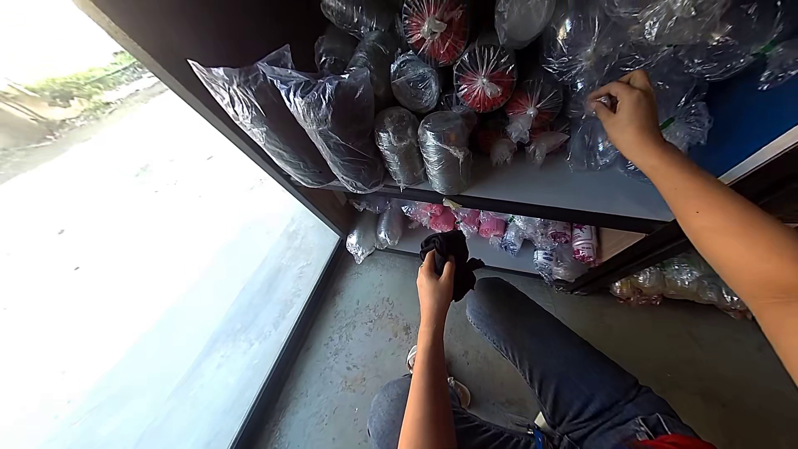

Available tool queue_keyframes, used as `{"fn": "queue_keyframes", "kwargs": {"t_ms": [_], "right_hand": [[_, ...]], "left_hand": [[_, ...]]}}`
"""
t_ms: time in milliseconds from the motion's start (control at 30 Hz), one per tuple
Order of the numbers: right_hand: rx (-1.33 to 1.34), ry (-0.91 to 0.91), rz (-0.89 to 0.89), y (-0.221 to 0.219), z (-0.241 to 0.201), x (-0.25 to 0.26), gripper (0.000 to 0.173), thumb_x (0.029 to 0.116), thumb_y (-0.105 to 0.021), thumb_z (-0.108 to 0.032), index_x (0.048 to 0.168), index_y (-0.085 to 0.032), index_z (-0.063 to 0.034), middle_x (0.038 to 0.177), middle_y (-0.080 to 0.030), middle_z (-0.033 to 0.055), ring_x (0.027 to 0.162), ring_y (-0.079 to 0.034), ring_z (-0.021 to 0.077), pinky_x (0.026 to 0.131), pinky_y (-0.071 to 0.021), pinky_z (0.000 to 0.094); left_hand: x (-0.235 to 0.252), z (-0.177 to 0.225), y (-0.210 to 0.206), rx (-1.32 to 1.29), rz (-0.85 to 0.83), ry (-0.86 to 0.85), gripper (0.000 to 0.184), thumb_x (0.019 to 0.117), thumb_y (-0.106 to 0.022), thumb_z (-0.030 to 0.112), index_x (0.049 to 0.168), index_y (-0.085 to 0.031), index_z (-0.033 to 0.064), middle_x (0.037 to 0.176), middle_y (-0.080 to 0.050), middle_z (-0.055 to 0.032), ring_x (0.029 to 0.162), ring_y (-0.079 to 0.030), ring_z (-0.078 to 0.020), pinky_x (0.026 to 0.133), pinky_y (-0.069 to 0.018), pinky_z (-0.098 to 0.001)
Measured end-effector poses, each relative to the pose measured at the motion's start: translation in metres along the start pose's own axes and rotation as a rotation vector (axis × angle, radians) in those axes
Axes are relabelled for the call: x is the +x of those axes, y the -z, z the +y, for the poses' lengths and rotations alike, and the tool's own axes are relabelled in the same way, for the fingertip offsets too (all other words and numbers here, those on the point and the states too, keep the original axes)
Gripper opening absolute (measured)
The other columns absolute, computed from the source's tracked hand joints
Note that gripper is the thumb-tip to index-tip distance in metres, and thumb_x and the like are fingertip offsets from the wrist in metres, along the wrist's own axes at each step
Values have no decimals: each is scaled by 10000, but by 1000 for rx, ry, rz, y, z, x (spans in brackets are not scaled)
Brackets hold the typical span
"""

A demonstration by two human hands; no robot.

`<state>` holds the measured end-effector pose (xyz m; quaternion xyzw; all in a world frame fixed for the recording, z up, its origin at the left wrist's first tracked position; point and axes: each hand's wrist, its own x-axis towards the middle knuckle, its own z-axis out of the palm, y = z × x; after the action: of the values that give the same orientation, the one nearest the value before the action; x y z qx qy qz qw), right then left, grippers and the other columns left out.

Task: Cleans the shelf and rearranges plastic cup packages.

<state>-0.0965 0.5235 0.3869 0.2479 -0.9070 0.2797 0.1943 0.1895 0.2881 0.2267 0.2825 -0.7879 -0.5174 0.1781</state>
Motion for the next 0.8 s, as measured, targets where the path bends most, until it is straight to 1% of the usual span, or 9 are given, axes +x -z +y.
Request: {"fn": "queue_keyframes", "kwargs": {"t_ms": [67, 133, 233, 333, 433, 500, 600, 700, 800], "right_hand": [[-91, 45, -19, -4, 0, 0, 258, 1005, -542, 13, 1231, -583, 131, 1290, -518, 371, 1233, -533, 507, 1067, -440, 555], [-177, 109, -23, -8, 0, 1, 245, 1011, -491, 57, 1223, -544, 168, 1283, -515, 393, 1256, -507, 554, 1060, -439, 584], [-268, 198, -37, -13, 2, 5, 221, 1006, -433, 101, 1165, -565, 179, 1240, -552, 377, 1242, -509, 563, 1026, -445, 610], [-331, 303, -31, -27, 14, 8, 212, 970, -452, 145, 1127, -592, 171, 1202, -582, 367, 1194, -533, 566, 972, -456, 636], [-386, 283, -36, -34, 14, 9, 224, 977, -441, 139, 1147, -585, 162, 1224, -574, 358, 1191, -543, 551, 948, -459, 632], [-374, 243, -50, -32, 11, 6, 233, 985, -448, 120, 1175, -577, 161, 1257, -544, 381, 1202, -529, 569, 967, -444, 651], [-303, 257, 22, -28, 16, -4, 273, 1015, -489, -5, 1235, -606, 105, 1271, -549, 381, 1181, -545, 575, 973, -450, 648], [-217, 282, 50, -25, 26, -17, 362, 1027, -529, -109, 1342, -571, 64, 1324, -551, 357, 1211, -544, 552, 1016, -442, 621], [-151, 350, 99, -31, 37, -15, 343, 1051, -531, -117, 1321, -591, 85, 1299, -583, 343, 1196, -581, 528, 1012, -479, 592]], "left_hand": [[0, -1, 0, 10, -6, 2, 317, 994, -593, 172, 1229, -650, -33, 1056, -694, -202, 1022, -663, -285, 922, -496, -490], [0, -1, -2, 14, -14, 9, 323, 997, -590, 165, 1240, -644, -41, 1069, -690, -218, 1039, -658, -302, 934, -489, -503], [0, -2, -4, 26, -14, 19, 329, 1002, -588, 169, 1247, -641, -44, 1080, -686, -230, 1055, -652, -319, 946, -481, -514], [1, -4, -7, 47, -28, 28, 335, 1004, -588, 170, 1257, -638, -44, 1082, -688, -237, 1048, -659, -323, 943, -486, -526], [2, -6, -12, 55, -40, 27, 341, 1000, -593, 174, 1254, -638, -49, 1068, -693, -233, 1033, -665, -324, 931, -495, -524], [2, -9, -14, 61, -43, 34, 334, 1004, -593, 170, 1252, -639, -48, 1080, -691, -235, 1043, -661, -330, 941, -489, -531], [2, -11, -16, 52, -12, 11, 333, 993, -603, 160, 1244, -643, -56, 1084, -694, -238, 1045, -666, -323, 947, -490, -528], [-1, 0, -18, -27, 52, -69, 354, 980, -604, 162, 1242, -636, -73, 1077, -694, -214, 999, -672, -232, 920, -520, -424], [0, 40, -26, -116, 120, -276, 330, 953, -603, 139, 1183, -644, -95, 993, -693, -140, 905, -656, -53, 847, -529, -229]]}}
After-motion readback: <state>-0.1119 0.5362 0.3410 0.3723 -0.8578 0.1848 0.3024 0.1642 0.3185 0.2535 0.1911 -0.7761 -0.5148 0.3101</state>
